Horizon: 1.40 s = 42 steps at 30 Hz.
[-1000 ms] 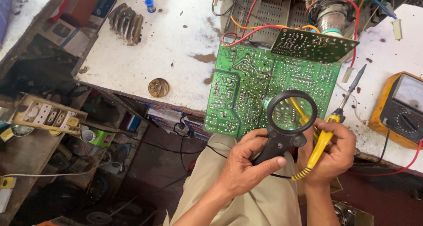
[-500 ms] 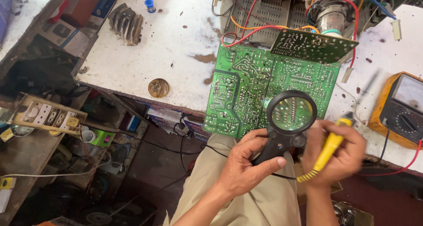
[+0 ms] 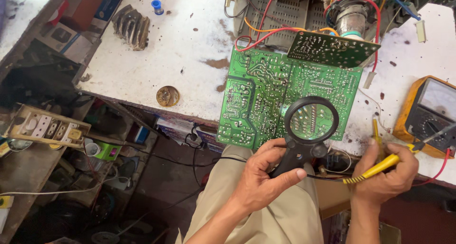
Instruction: The person holds a magnifying glass over a green circuit board and uses a yellow probe to touch various points on the board. The person moves the magnifying glass and probe across different sections of the board while inspecting it.
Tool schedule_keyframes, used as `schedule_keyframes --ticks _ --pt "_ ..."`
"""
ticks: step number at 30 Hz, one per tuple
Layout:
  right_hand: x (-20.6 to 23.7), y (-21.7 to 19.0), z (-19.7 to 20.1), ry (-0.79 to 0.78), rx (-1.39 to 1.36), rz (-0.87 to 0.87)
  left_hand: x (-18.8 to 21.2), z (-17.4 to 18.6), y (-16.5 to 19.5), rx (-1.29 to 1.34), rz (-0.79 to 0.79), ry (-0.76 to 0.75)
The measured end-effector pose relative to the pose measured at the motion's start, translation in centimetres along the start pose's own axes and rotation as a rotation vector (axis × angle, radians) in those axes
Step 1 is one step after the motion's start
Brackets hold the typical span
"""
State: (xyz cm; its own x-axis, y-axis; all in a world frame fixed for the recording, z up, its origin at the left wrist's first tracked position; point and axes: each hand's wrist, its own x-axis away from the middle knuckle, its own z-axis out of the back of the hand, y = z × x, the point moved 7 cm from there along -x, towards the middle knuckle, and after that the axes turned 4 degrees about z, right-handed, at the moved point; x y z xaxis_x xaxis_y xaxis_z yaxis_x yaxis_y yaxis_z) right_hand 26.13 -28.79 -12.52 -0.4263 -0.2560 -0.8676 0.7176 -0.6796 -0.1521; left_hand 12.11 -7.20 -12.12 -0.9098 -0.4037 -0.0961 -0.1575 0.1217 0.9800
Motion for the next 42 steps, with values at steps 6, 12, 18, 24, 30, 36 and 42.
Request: schedule_keyframes --ticks 6,12,18,24,30,36,42 --pt "1.1 6.8 1.4 -0.009 -0.561 -0.405 -0.1 0.1 0.3 -0.018 -0.021 -0.012" --pt "1.1 15.3 1.3 -0.298 -1.105 -0.676 -0.2 0.2 0.7 0.022 -0.011 -0.009" --pt "-4.0 14.3 -1.5 -0.564 -1.142 -0.592 -0.6 0.1 1.1 0.037 -0.026 -0.017" --pt "-10.1 6.6 -2.2 -0.709 -1.007 -0.407 -0.8 -0.1 1.0 0.027 -0.038 -0.043" --pt "-12.3 2.7 -2.4 -0.714 -0.947 -0.547 -0.8 0.0 0.6 0.078 -0.022 -0.056" --pt "-13.4 0.8 -2.7 -0.719 -0.817 -0.541 -0.9 -0.1 0.0 0.183 0.055 -0.053" --pt "-13.9 0.4 -3.1 -0.737 -0.793 -0.510 -0.8 0.1 0.2 0.145 0.029 -0.043"
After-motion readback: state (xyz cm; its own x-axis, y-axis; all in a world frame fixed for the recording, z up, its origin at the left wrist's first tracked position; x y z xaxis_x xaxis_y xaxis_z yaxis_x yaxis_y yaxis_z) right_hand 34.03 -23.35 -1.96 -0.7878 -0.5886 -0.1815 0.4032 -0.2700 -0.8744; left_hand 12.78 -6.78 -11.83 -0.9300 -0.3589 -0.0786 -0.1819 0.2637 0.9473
